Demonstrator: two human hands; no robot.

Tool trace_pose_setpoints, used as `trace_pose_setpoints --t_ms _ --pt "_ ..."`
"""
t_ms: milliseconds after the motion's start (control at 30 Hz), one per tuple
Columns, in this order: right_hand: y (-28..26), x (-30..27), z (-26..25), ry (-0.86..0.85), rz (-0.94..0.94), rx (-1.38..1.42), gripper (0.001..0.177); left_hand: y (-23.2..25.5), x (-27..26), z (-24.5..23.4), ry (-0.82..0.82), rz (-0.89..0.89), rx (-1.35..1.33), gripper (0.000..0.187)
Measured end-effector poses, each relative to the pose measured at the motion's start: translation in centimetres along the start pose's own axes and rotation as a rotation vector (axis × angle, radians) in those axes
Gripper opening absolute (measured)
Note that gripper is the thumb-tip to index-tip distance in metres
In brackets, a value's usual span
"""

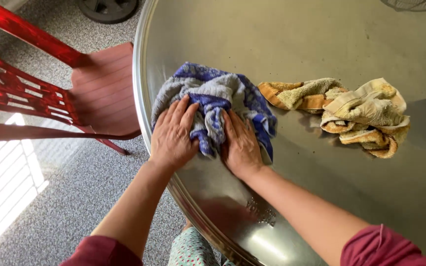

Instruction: Wiping a large metal table with a cloth.

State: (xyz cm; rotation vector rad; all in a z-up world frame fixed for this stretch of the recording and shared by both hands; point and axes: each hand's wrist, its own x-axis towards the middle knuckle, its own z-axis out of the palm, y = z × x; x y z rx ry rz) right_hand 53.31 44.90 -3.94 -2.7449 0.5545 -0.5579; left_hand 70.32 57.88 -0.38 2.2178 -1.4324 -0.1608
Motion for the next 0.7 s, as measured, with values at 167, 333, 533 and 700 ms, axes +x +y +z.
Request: trace_pose_setpoints --t_ms 167,333,533,700 --pt "1.7 3.8 0.5 -0.086 0.038 -0.035 0.078 -1.6 3.4 0.4 -0.013 -0.045 0.068 0.086" --pt "1.5 2.8 0.4 -0.03 0.043 -0.088 0.072 -1.6 3.2 1.5 -0.001 -0.078 0.101 0.088" --pt "0.6 -3.8 -2.1 -0.004 0.027 -0.152 0.069 3.4 -2.5 2.1 0.047 -0.112 0.138 0.092" --pt "0.0 -13.1 -5.7 0.071 0.005 -0.127 0.061 12.2 -9.5 4.0 0.026 -0.188 0.141 0.098"
